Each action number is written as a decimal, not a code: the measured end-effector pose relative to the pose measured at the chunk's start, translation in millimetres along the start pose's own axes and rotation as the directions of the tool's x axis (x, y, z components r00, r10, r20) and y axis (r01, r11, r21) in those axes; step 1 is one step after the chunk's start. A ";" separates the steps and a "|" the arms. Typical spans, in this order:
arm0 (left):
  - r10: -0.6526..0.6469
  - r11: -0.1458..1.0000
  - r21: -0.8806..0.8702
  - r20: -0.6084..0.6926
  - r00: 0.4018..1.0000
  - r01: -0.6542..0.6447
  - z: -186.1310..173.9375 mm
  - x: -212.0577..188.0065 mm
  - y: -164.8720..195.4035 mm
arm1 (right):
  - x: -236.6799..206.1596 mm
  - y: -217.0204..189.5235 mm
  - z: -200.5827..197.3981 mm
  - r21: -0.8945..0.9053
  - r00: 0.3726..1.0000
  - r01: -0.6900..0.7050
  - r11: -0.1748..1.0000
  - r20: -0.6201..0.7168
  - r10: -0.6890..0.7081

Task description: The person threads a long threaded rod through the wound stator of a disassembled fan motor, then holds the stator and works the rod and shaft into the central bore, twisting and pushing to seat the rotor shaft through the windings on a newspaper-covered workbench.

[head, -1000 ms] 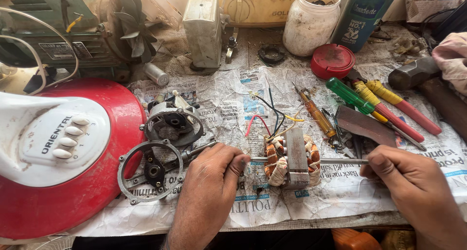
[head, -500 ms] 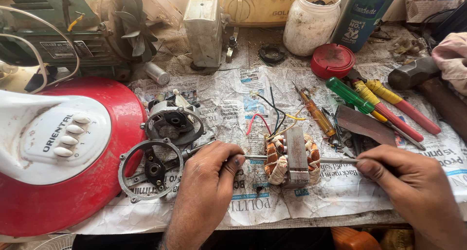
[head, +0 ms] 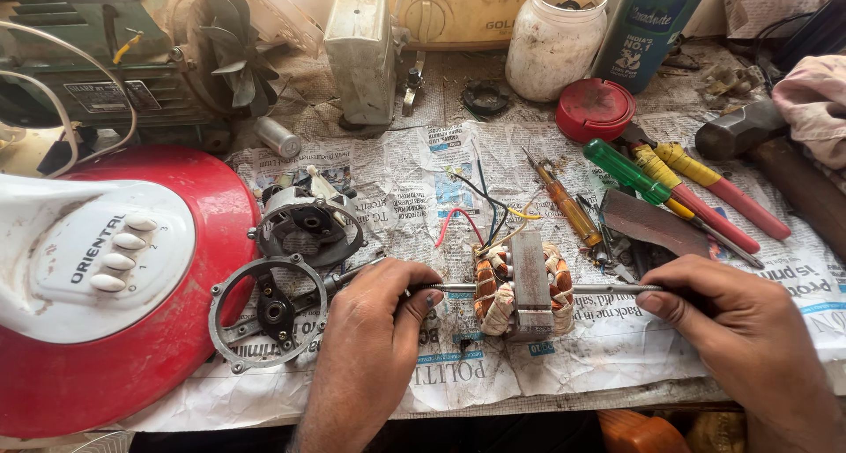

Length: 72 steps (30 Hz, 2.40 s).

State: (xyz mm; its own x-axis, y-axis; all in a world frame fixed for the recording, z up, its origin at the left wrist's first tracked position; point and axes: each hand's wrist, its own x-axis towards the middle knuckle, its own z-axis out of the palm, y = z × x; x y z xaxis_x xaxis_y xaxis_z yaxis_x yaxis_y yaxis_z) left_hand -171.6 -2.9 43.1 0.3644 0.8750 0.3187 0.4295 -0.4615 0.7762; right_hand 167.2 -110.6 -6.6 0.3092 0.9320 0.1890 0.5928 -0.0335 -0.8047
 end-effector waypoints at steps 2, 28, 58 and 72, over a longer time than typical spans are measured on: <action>0.001 0.999 0.050 0.004 1.000 -0.002 1.7 0.3 -1.2 | 0.8 6.8 -1.5 -0.024 0.997 -0.076 0.997 0.020 0.076; -0.174 0.969 -0.169 0.058 0.983 0.182 -8.6 0.9 5.8 | 0.1 -20.0 0.0 -0.023 0.998 -0.062 0.998 0.008 0.062; -0.102 0.994 0.032 0.014 0.995 0.101 -1.9 0.0 3.7 | 2.1 -16.4 1.8 -0.088 1.000 0.006 0.996 -0.019 -0.007; -0.060 0.990 -0.129 -0.011 0.998 0.059 -7.1 -2.4 0.0 | -2.2 -30.5 4.3 -0.074 0.978 0.203 0.976 -0.026 -0.205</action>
State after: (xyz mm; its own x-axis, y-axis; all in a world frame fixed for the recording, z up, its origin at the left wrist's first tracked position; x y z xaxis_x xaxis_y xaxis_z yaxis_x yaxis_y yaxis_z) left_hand -178.3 -4.0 46.2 0.3289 0.9029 0.2769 0.3398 -0.3867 0.8573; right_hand 145.2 -110.1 15.1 0.1999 0.9094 0.3646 0.6965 0.1299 -0.7057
